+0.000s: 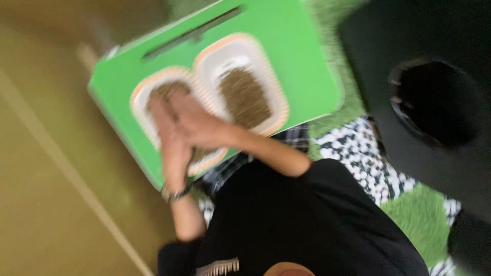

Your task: Manually sorting green coffee beans by moving them between two trays on a small table.

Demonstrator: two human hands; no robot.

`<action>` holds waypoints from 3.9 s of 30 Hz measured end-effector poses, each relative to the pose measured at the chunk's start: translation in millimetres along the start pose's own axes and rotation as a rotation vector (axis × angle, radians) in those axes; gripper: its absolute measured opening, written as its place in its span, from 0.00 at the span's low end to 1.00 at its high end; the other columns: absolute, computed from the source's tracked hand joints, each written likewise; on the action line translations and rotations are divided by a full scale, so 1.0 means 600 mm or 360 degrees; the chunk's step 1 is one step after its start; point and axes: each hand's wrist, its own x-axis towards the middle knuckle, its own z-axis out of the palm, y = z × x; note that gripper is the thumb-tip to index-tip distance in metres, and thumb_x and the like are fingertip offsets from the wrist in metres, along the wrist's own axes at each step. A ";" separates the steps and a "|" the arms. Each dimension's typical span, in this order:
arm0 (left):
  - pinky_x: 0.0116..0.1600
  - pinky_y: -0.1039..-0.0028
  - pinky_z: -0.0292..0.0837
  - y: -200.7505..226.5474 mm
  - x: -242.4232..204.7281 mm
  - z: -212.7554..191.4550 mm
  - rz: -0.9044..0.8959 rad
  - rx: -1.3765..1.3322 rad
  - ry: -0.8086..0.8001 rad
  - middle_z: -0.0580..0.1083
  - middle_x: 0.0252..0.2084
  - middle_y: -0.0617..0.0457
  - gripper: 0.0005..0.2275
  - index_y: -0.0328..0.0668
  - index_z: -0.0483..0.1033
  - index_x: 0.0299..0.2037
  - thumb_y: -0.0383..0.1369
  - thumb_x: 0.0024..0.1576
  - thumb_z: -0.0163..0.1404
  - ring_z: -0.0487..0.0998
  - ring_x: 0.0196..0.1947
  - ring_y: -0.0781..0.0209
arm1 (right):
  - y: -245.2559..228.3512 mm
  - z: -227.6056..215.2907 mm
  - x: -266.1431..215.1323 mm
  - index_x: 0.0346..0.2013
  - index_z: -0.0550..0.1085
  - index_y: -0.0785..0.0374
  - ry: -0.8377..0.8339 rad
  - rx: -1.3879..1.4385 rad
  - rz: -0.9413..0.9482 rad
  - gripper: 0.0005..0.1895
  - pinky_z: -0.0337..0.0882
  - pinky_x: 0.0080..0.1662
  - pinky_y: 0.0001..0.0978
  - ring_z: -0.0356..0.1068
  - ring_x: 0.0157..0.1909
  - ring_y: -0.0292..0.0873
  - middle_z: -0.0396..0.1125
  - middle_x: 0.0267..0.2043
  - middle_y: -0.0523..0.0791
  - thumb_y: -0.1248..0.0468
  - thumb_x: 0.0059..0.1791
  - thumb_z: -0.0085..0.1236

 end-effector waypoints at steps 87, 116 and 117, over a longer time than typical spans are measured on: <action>0.82 0.68 0.50 0.030 -0.027 0.074 0.0145 -0.2634 0.0650 0.68 0.68 0.45 0.20 0.31 0.64 0.73 0.37 0.79 0.30 0.64 0.72 0.59 | 0.011 0.083 -0.047 0.69 0.63 0.57 0.0406 0.1448 -0.0619 0.36 0.50 0.83 0.41 0.55 0.80 0.40 0.58 0.75 0.42 0.39 0.62 0.16; 0.76 0.65 0.63 0.142 0.044 0.177 0.0177 -0.2970 -0.0025 0.74 0.64 0.43 0.20 0.31 0.69 0.68 0.36 0.78 0.31 0.72 0.67 0.55 | 0.091 -0.109 -0.153 0.51 0.67 0.61 0.1094 0.0539 -0.0684 0.17 0.67 0.64 0.44 0.66 0.57 0.46 0.66 0.51 0.48 0.51 0.60 0.44; 0.80 0.64 0.62 0.143 0.047 0.173 0.0246 -0.2980 -0.0071 0.74 0.66 0.42 0.21 0.32 0.68 0.70 0.38 0.78 0.28 0.72 0.70 0.53 | 0.095 -0.115 -0.163 0.49 0.67 0.65 0.1143 0.0362 -0.0583 0.11 0.69 0.56 0.41 0.66 0.49 0.47 0.65 0.45 0.49 0.61 0.57 0.54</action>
